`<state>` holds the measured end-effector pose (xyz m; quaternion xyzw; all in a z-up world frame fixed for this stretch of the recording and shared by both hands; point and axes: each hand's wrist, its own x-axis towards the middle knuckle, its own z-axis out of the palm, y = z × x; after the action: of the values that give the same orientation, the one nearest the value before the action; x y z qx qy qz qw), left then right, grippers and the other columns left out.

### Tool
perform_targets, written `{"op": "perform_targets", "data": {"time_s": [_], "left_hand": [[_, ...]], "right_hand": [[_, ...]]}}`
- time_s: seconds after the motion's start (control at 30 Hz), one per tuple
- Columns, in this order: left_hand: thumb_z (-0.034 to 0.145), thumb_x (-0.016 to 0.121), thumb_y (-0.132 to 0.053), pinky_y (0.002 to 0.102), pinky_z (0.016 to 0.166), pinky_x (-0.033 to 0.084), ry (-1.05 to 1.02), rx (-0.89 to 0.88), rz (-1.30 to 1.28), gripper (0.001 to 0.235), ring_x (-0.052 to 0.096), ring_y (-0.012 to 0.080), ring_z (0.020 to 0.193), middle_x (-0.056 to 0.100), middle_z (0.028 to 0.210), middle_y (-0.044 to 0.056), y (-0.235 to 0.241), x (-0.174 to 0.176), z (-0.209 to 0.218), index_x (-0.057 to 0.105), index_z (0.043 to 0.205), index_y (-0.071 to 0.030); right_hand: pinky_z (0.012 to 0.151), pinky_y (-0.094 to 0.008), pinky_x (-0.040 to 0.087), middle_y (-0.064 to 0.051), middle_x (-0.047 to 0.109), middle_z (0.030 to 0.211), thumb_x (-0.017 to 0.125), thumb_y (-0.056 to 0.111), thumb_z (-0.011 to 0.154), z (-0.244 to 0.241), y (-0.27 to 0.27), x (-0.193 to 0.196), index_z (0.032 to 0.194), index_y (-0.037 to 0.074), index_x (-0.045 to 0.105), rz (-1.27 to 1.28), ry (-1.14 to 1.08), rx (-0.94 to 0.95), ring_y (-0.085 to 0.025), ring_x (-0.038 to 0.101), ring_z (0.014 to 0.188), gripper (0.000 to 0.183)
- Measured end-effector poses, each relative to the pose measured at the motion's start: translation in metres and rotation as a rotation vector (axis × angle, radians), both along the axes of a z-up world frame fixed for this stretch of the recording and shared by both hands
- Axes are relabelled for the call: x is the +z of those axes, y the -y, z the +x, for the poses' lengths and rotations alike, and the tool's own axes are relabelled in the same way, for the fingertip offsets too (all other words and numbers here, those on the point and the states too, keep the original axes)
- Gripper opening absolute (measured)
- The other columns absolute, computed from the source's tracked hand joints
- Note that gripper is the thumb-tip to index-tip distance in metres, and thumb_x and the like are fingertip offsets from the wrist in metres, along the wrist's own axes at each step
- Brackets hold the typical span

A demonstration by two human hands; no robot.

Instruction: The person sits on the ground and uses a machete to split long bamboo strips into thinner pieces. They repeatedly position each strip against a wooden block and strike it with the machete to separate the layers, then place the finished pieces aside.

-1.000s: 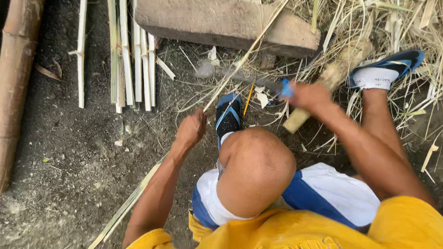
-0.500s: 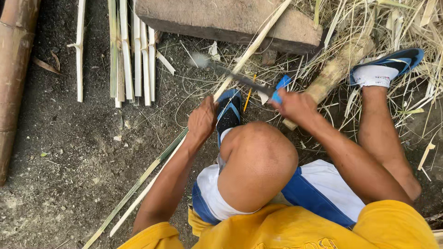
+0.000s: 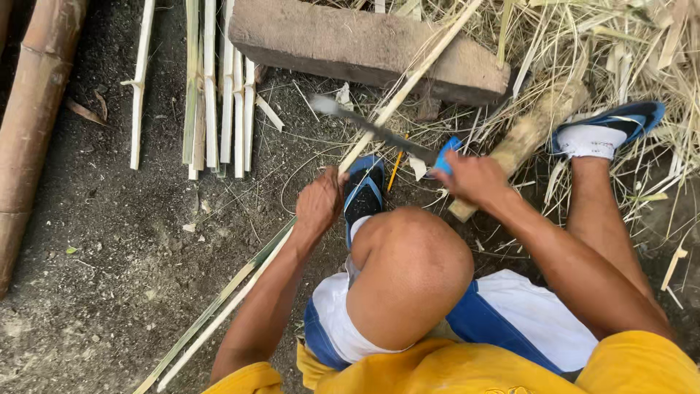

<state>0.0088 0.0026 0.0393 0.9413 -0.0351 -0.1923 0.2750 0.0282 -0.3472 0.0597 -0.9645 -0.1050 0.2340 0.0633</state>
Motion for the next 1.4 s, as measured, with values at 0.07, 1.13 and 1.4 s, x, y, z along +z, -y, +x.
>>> {"op": "perform_targets", "data": {"time_s": [0.07, 1.13, 1.4], "left_hand": [[0.109, 0.035, -0.041, 0.061, 0.054, 0.048, -0.049, 0.007, 0.023, 0.040, 0.065, 0.0490, 0.060, 0.066, 0.075, 0.029, -0.007, -0.006, -0.006, 0.051, 0.111, -0.005], [0.104, 0.047, -0.034, 0.061, 0.067, 0.051, -0.116, 0.015, -0.039, 0.029, 0.067, 0.0509, 0.078, 0.070, 0.086, 0.029, -0.029, -0.023, -0.030, 0.055, 0.115, -0.008], [0.106, 0.045, -0.024, 0.061, 0.057, 0.051, 0.052, -0.053, 0.019, 0.020, 0.067, 0.0480, 0.068, 0.069, 0.086, 0.028, 0.006, -0.030, -0.004, 0.049, 0.110, -0.005]], "right_hand": [[0.055, -0.049, 0.057, -0.015, 0.072, 0.079, 0.050, 0.059, 0.096, -0.020, -0.002, -0.019, 0.108, 0.010, 0.062, -0.026, 0.076, 0.282, -0.035, 0.070, 0.059, 0.053], [0.064, -0.052, 0.056, -0.019, 0.070, 0.079, 0.050, 0.048, 0.111, 0.027, 0.057, 0.015, 0.119, 0.002, 0.061, 0.016, 0.080, -0.508, -0.037, 0.070, 0.068, 0.047], [0.062, -0.056, 0.055, -0.022, 0.071, 0.080, 0.052, 0.056, 0.104, -0.015, -0.011, 0.011, 0.111, 0.007, 0.057, 0.055, 0.017, -0.257, -0.043, 0.071, 0.071, 0.050]]}}
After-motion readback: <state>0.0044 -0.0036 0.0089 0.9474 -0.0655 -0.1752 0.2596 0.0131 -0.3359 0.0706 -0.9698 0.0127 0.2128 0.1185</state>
